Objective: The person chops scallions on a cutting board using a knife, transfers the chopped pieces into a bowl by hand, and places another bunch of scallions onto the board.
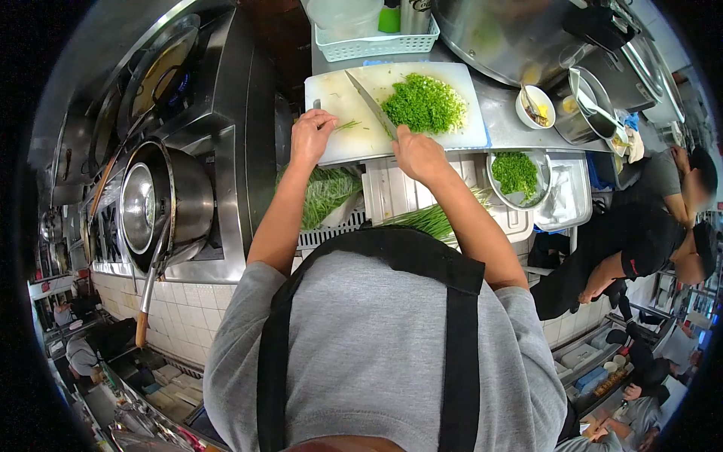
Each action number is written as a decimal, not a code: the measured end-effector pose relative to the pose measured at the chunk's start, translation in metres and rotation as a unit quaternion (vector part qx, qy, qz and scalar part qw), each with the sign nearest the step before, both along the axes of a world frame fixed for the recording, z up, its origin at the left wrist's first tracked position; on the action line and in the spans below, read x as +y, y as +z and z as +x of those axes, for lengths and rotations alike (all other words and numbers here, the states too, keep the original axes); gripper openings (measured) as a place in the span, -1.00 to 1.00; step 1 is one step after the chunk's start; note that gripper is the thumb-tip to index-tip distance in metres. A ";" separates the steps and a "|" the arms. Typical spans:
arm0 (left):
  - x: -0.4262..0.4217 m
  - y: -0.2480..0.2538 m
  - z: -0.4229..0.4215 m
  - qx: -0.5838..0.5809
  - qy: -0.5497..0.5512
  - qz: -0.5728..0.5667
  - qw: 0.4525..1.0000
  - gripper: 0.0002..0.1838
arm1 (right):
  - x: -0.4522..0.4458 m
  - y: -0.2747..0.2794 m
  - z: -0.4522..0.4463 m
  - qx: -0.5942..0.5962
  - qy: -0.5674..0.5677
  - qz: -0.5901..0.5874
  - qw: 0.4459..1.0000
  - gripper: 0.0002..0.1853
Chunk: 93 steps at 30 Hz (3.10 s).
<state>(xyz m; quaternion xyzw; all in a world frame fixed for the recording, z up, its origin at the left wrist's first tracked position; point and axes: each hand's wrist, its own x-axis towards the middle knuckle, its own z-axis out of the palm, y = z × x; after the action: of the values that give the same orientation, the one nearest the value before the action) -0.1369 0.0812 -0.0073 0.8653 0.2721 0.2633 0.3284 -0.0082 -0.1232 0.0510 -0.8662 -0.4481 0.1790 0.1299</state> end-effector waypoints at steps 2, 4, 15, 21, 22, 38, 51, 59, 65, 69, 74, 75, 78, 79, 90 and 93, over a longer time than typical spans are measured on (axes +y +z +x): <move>0.003 0.003 -0.002 -0.002 0.015 -0.006 1.000 -0.84 | 0.001 0.000 0.000 -0.001 -0.001 -0.005 1.000 -0.73; 0.005 0.006 -0.003 -0.011 0.029 -0.016 0.999 -0.83 | 0.001 0.000 0.000 -0.002 -0.003 -0.006 1.000 -0.73; 0.084 -0.002 -0.030 -0.052 0.179 0.048 0.981 -0.81 | 0.001 -0.002 0.001 -0.013 0.014 -0.005 1.000 -0.73; 0.062 0.019 -0.020 0.026 0.067 0.169 0.983 -0.84 | 0.005 0.005 -0.001 -0.001 0.002 -0.015 1.000 -0.73; 0.049 0.019 -0.011 0.041 0.002 0.105 0.994 -0.87 | 0.005 0.004 -0.001 0.000 0.005 -0.015 1.000 -0.73; 0.014 0.024 0.065 0.242 -0.092 0.032 0.965 -0.85 | 0.004 0.001 0.001 0.007 0.006 -0.015 1.000 -0.72; 0.029 0.017 -0.008 0.052 -0.058 0.078 0.994 -0.75 | 0.004 -0.002 0.003 0.004 0.007 -0.010 1.000 -0.72; -0.019 0.007 0.009 -0.007 -0.036 0.126 0.991 -0.90 | -0.001 0.003 0.003 -0.001 0.006 -0.001 1.000 -0.73; -0.038 0.009 0.028 -0.021 -0.076 0.123 0.989 -0.95 | -0.003 0.003 0.003 -0.022 0.011 -0.001 1.000 -0.73; -0.034 0.010 0.026 -0.009 -0.091 0.111 0.990 -0.93 | -0.001 0.012 0.005 -0.023 0.024 -0.023 0.999 -0.73; -0.036 0.021 0.022 -0.006 -0.105 0.097 0.990 -0.91 | -0.001 0.008 0.002 -0.030 0.020 -0.016 0.999 -0.73; -0.037 0.020 0.022 -0.010 -0.102 0.099 0.990 -0.91 | -0.001 0.007 0.002 -0.029 0.020 -0.012 0.999 -0.73; -0.043 0.014 0.029 -0.021 -0.097 0.104 0.990 -0.93 | 0.002 0.014 0.002 -0.033 0.028 -0.037 0.998 -0.75; -0.045 0.013 0.031 -0.023 -0.094 0.103 0.990 -0.93 | 0.003 0.017 0.003 -0.037 0.034 -0.046 0.998 -0.76; -0.047 0.005 0.036 -0.054 -0.079 0.107 0.990 -0.96 | 0.008 0.009 -0.005 -0.029 0.027 -0.025 0.999 -0.79; -0.046 0.007 0.039 -0.057 -0.080 0.109 0.989 -0.97 | 0.008 0.028 -0.006 -0.046 0.047 -0.064 0.996 -0.78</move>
<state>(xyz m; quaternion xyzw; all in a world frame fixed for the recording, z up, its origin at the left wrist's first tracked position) -0.0983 0.0356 -0.0006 0.8984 0.1527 0.3134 0.2671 -0.0143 -0.1154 0.0791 -0.8579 -0.4816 0.1734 0.0455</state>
